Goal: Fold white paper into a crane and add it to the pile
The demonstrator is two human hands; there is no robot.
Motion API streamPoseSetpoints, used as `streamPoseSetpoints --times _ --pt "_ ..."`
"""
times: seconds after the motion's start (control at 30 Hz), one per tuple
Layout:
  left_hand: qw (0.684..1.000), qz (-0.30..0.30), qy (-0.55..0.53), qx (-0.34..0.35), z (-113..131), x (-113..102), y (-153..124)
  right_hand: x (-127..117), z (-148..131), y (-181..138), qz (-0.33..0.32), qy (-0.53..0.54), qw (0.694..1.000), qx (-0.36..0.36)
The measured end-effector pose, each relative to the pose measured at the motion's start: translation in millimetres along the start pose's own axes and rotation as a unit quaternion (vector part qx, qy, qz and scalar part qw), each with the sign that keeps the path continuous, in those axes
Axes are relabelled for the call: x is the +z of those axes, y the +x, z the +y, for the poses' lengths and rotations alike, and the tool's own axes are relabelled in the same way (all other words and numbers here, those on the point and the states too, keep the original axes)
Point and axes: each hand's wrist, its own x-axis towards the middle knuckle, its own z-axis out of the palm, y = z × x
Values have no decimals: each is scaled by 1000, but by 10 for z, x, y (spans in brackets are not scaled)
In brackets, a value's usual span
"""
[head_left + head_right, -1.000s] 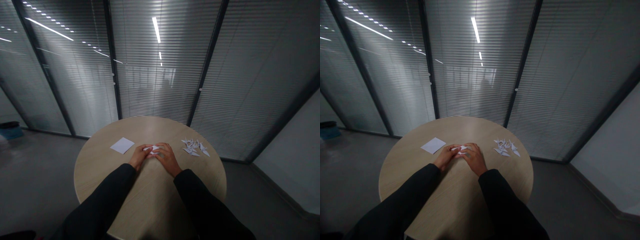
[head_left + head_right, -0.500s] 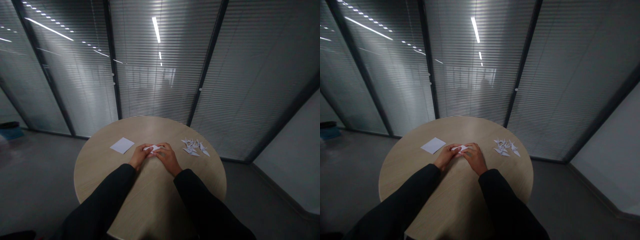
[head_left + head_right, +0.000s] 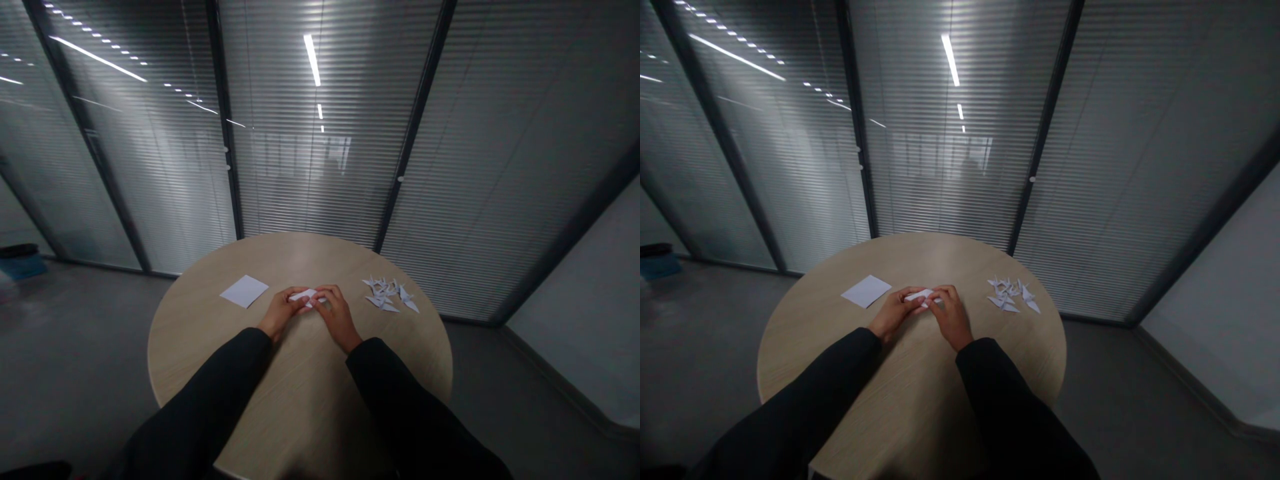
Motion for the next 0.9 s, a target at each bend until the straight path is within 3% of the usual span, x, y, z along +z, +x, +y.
streamPoseSetpoints --times 0.1,0.27,0.5,0.9 --pt "1000 1 13 13 -12 -8 8 43 33 1 28 40 995 83" --pt "998 -2 53 45 0 -15 -13 57 13 9 -7 167 971 169" --pt "996 -30 69 47 10 -17 0 -11 -51 38 4 204 960 192" --pt "990 -3 129 62 35 -37 -5 -19 -92 32 -7 261 939 225"
